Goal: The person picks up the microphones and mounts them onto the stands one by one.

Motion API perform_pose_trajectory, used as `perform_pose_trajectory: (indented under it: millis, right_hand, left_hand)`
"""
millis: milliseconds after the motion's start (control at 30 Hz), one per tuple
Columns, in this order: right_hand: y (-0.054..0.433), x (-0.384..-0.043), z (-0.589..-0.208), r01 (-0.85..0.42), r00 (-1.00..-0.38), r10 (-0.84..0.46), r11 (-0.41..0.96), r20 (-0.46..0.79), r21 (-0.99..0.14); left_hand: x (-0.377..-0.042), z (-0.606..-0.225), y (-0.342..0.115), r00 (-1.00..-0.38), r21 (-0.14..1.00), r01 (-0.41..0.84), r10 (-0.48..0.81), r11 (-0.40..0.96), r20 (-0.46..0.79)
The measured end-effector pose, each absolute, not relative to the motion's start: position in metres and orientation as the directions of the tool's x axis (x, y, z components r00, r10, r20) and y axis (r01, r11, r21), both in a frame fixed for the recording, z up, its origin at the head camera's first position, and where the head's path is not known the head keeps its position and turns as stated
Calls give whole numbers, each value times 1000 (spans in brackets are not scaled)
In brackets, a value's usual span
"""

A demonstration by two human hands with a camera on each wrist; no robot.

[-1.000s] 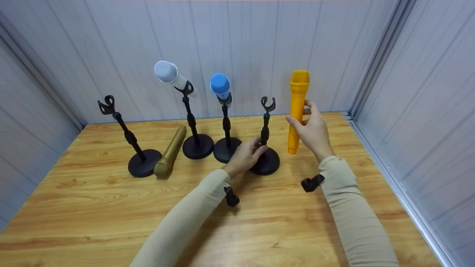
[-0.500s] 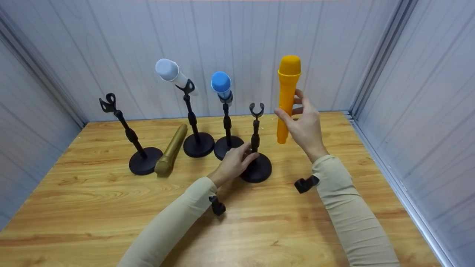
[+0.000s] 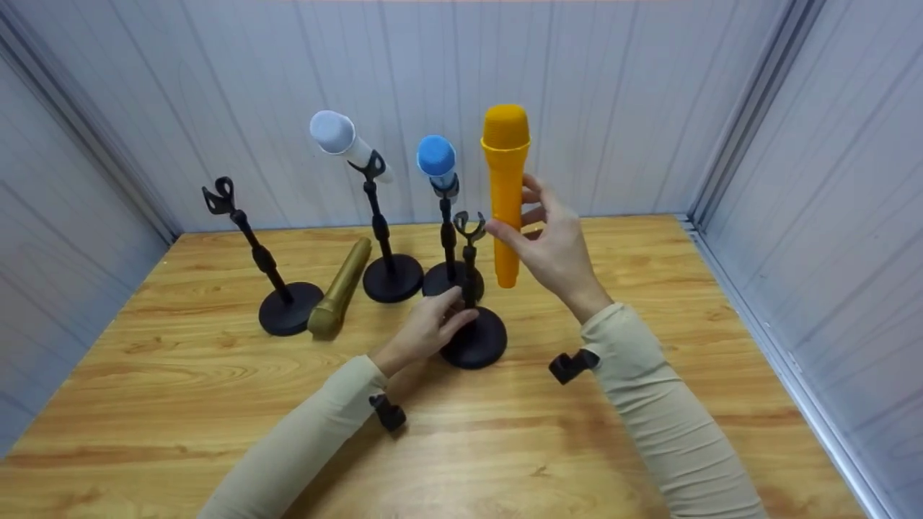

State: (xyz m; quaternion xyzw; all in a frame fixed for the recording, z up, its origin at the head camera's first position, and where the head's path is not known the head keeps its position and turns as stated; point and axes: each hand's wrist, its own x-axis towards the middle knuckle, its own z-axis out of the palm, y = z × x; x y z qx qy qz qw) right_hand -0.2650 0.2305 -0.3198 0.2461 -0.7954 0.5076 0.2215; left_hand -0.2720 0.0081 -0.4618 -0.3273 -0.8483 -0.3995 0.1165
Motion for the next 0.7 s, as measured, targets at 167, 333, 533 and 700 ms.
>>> perform_pose_trajectory:
  millis: [167, 333, 533, 700]
  right_hand:
    - [219, -263, -321, -635, -771, -205, 316, 603, -705]
    - [210, -261, -322, -641, -768, -222, 272, 601, -718]
    - [203, -260, -325, -633, -774, -234, 243, 589, -735]
    - [200, -258, -327, -643, -765, -249, 247, 594, -725]
  left_hand:
    - [-263, -463, -9, -757, 591, 654, 421, 473, 500]
    - [-254, -464, -27, -786, 607, 618, 368, 500, 497]
    - [-251, -463, -44, -816, 628, 577, 366, 522, 447]
    - [-244, -456, -58, -796, 554, 605, 457, 572, 398]
